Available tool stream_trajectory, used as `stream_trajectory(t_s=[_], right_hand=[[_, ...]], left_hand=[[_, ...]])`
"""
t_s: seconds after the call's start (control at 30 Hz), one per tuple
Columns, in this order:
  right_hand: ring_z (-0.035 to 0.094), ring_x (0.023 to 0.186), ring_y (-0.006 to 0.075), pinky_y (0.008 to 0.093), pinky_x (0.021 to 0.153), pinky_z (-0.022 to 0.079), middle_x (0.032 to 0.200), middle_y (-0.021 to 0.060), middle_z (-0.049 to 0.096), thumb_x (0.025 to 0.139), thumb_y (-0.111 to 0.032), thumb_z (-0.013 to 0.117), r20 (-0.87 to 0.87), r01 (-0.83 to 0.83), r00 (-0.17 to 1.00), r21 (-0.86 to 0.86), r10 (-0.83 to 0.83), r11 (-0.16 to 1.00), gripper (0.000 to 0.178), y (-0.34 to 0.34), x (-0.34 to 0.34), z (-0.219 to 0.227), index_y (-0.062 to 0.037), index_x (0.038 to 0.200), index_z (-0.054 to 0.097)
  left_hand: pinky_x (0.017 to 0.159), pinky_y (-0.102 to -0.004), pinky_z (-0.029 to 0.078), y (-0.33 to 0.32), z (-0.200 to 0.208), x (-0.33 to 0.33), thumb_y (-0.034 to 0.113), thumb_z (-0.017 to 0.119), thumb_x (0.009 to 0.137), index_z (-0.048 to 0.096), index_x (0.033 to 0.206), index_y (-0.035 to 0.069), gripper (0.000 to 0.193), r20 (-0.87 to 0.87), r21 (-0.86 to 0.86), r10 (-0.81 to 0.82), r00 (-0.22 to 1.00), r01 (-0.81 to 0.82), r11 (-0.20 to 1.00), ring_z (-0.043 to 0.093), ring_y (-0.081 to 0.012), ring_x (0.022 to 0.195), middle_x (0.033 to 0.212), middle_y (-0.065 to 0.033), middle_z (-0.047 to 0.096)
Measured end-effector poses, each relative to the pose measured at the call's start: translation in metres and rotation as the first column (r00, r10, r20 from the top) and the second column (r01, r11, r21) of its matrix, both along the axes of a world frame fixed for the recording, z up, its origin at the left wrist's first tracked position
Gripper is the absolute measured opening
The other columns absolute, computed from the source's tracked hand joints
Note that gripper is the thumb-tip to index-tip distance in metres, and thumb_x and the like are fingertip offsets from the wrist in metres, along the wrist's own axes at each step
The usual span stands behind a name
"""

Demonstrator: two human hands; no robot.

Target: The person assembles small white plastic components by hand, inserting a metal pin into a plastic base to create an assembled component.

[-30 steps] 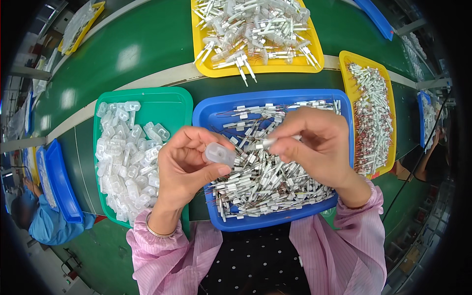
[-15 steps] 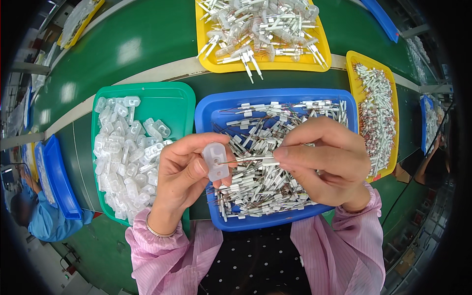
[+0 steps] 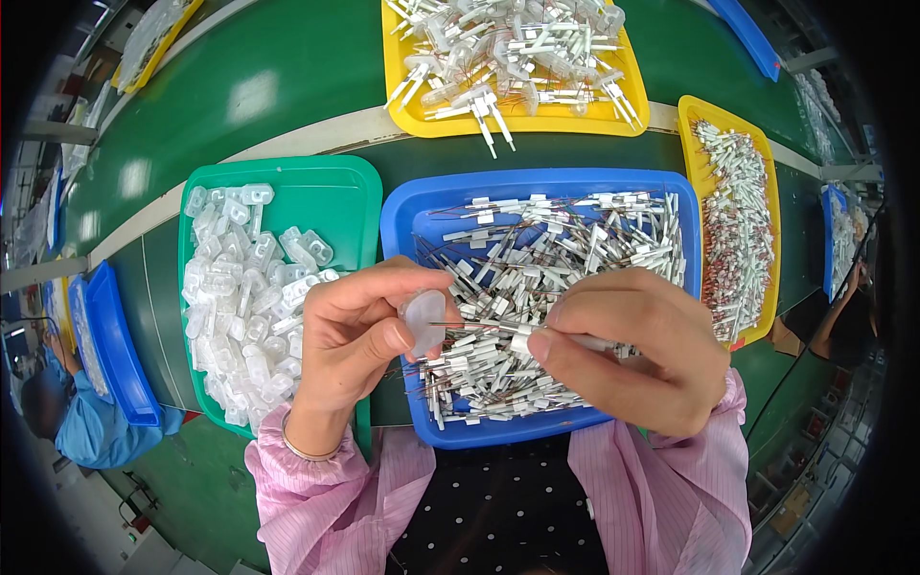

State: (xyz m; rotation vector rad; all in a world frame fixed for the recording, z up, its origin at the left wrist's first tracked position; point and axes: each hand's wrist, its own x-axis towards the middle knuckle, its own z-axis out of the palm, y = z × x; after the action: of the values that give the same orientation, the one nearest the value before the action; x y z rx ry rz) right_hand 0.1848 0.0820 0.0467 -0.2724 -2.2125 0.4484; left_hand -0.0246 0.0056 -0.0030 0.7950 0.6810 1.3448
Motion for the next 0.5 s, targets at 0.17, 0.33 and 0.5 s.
stream_trajectory(t_s=[0.17, 0.33, 0.5], right_hand=[[0.059, 0.061, 0.0226, 0.0266, 0.046, 0.047, 0.077, 0.0128, 0.059, 0.053, 0.005, 0.073, -0.007, 0.038, 0.999, 0.074, -0.037, 0.997, 0.026, -0.008, -0.004, -0.004, 0.0050, 0.078, 0.066], [0.058, 0.060, 0.0202, 0.0253, 0.045, 0.045, 0.076, 0.0127, 0.059, 0.060, 0.005, 0.072, 0.086, -0.111, 0.989, -0.133, 0.123, 0.985, 0.026, -0.002, 0.001, -0.005, 0.0044, 0.086, 0.066], [0.060, 0.060, 0.0184, 0.0250, 0.051, 0.046, 0.077, 0.0113, 0.062, 0.073, 0.004, 0.064, 0.061, 0.037, 0.998, -0.642, 0.003, 0.766, 0.018, 0.005, 0.000, -0.010, -0.0002, 0.091, 0.066]], left_hand=[[0.068, -0.0272, 0.050, 0.000, 0.001, 0.001, 0.009, 0.064, 0.081, 0.056, 0.110, -0.010, 0.035, -0.152, 0.055, 0.013, 0.988, -0.005, 0.998, 0.060, -0.0202, 0.084, 0.098, -0.0177, 0.058], [0.073, -0.0267, 0.050, -0.004, 0.004, 0.007, -0.003, 0.064, 0.077, 0.055, 0.111, -0.009, 0.035, -0.135, 0.015, 0.033, 0.990, -0.031, 0.999, 0.060, -0.0206, 0.088, 0.101, -0.0186, 0.057], [0.069, -0.0250, 0.049, -0.005, 0.007, 0.013, -0.009, 0.065, 0.073, 0.057, 0.109, -0.008, 0.037, -0.296, 0.091, 0.129, 0.946, -0.107, 0.990, 0.060, -0.0188, 0.085, 0.102, -0.0184, 0.057]])
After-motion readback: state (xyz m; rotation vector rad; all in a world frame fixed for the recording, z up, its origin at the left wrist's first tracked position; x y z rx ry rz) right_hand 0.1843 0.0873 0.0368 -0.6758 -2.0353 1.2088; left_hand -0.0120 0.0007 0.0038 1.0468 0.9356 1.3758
